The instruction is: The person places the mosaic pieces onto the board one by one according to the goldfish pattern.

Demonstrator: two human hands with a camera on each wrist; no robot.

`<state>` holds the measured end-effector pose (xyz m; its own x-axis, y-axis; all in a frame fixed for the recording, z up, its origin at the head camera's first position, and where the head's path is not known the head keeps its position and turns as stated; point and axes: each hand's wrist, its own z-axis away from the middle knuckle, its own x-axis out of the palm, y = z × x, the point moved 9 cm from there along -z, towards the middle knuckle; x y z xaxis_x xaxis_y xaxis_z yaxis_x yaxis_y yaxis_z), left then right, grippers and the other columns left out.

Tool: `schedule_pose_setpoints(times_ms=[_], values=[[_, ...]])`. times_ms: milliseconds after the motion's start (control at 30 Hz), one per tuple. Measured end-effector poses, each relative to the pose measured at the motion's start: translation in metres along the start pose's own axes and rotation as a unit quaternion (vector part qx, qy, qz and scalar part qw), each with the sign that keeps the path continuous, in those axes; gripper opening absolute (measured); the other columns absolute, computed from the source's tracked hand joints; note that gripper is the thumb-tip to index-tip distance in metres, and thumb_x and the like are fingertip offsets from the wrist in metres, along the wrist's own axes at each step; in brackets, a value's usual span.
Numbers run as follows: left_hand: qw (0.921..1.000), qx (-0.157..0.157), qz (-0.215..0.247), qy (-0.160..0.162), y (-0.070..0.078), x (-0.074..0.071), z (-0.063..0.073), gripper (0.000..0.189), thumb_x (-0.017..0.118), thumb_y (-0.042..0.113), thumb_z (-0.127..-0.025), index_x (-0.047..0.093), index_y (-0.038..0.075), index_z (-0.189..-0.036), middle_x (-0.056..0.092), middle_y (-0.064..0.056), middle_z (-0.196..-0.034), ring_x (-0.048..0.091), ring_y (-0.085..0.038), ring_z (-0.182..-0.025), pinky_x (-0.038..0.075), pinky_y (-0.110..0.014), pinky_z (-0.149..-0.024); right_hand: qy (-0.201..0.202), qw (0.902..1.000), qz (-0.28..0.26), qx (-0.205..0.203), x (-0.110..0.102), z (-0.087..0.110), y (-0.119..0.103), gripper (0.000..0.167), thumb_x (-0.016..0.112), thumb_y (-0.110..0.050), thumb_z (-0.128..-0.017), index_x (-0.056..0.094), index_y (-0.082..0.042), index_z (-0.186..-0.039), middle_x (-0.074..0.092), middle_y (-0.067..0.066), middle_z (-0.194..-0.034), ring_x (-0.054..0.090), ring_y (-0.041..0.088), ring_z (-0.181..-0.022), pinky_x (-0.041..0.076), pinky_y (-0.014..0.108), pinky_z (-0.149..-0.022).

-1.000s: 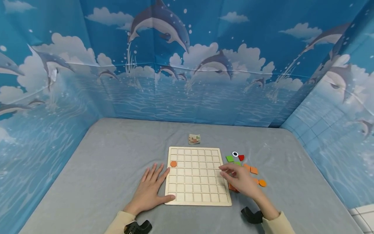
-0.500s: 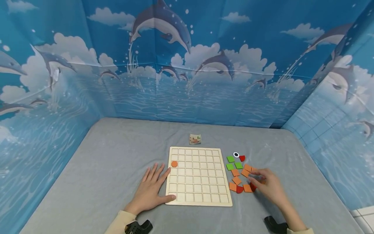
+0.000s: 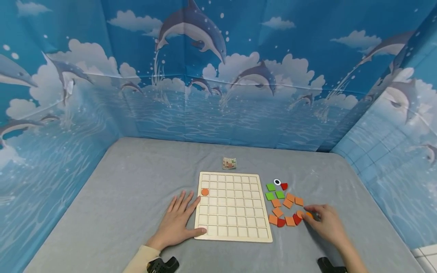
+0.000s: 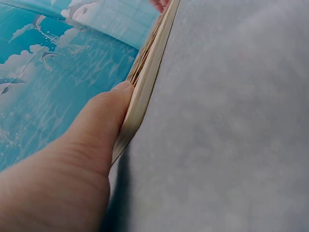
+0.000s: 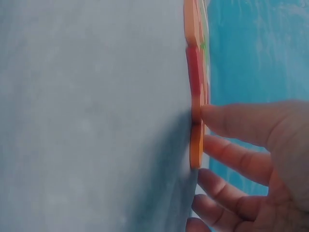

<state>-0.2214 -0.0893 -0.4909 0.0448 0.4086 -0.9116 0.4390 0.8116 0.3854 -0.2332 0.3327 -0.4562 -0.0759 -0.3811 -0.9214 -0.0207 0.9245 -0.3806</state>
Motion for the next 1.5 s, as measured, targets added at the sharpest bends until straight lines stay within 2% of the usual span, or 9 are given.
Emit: schedule_pose_setpoints(times_ms=[300,567,900,1133,1300,1500], values=[[1.0000,-0.002,0.002,-0.003,0.000,0.000,-0.001,0.096,0.050,0.076,-0.079,0.026,0.019,-0.152,0.015,-0.008,-0.157,0.002,-0.030,-0.143,0.000,-0.049,-0.112,-0.008,1.0000,-0.001,-0.002,0.000,0.003,0.004,0.028,0.072,-0.014,-0.083,0.070,0.004,-0.104,0.057,0.007,-0.086,0.049,0.023,-0.077,0.041,0.035,-0.061],[1.0000,0.003,-0.004,0.003,0.001,-0.001,0.000,0.096,0.049,0.077,-0.078,0.027,0.018,-0.152,0.017,-0.009,-0.156,0.004,-0.031,-0.143,0.002,-0.049,-0.112,-0.052,0.9976,-0.009,0.044,0.002,0.005,0.011,0.031,0.071,-0.015,-0.084,0.067,0.004,-0.108,0.057,0.011,-0.090,0.049,0.025,-0.078,0.041,0.037,-0.061],[0.9999,0.008,-0.007,0.010,0.000,0.000,-0.001,0.097,0.049,0.077,-0.078,0.029,0.017,-0.151,0.018,-0.010,-0.156,0.006,-0.032,-0.143,0.003,-0.050,-0.112,-0.078,0.9949,-0.018,0.061,0.003,0.004,0.016,0.030,0.073,-0.013,-0.083,0.065,0.005,-0.106,0.056,0.008,-0.085,0.050,0.023,-0.074,0.045,0.039,-0.062],[0.9999,-0.006,-0.007,-0.011,-0.002,0.002,-0.001,0.097,0.047,0.078,-0.078,0.022,0.022,-0.153,0.013,-0.006,-0.157,0.000,-0.027,-0.143,-0.002,-0.045,-0.113,-0.079,0.9939,-0.028,0.071,0.002,0.005,0.018,0.030,0.074,-0.013,-0.082,0.064,0.001,-0.105,0.057,0.006,-0.083,0.051,0.021,-0.070,0.044,0.036,-0.059],[1.0000,-0.004,-0.002,-0.009,-0.001,0.001,-0.001,0.097,0.048,0.078,-0.078,0.024,0.021,-0.153,0.014,-0.007,-0.157,0.000,-0.028,-0.143,-0.001,-0.046,-0.113,-0.068,0.9939,-0.035,0.080,-0.001,0.008,0.018,0.029,0.075,-0.016,-0.082,0.064,-0.001,-0.105,0.058,0.005,-0.082,0.053,0.021,-0.071,0.045,0.037,-0.059],[1.0000,-0.001,-0.003,-0.005,0.000,-0.001,-0.001,0.096,0.049,0.076,-0.079,0.025,0.019,-0.152,0.015,-0.008,-0.157,0.003,-0.031,-0.143,0.001,-0.049,-0.112,-0.049,0.9951,-0.044,0.075,-0.004,0.013,0.018,0.023,0.071,-0.016,-0.085,0.063,-0.003,-0.102,0.057,0.002,-0.076,0.054,0.017,-0.066,0.042,0.031,-0.054]])
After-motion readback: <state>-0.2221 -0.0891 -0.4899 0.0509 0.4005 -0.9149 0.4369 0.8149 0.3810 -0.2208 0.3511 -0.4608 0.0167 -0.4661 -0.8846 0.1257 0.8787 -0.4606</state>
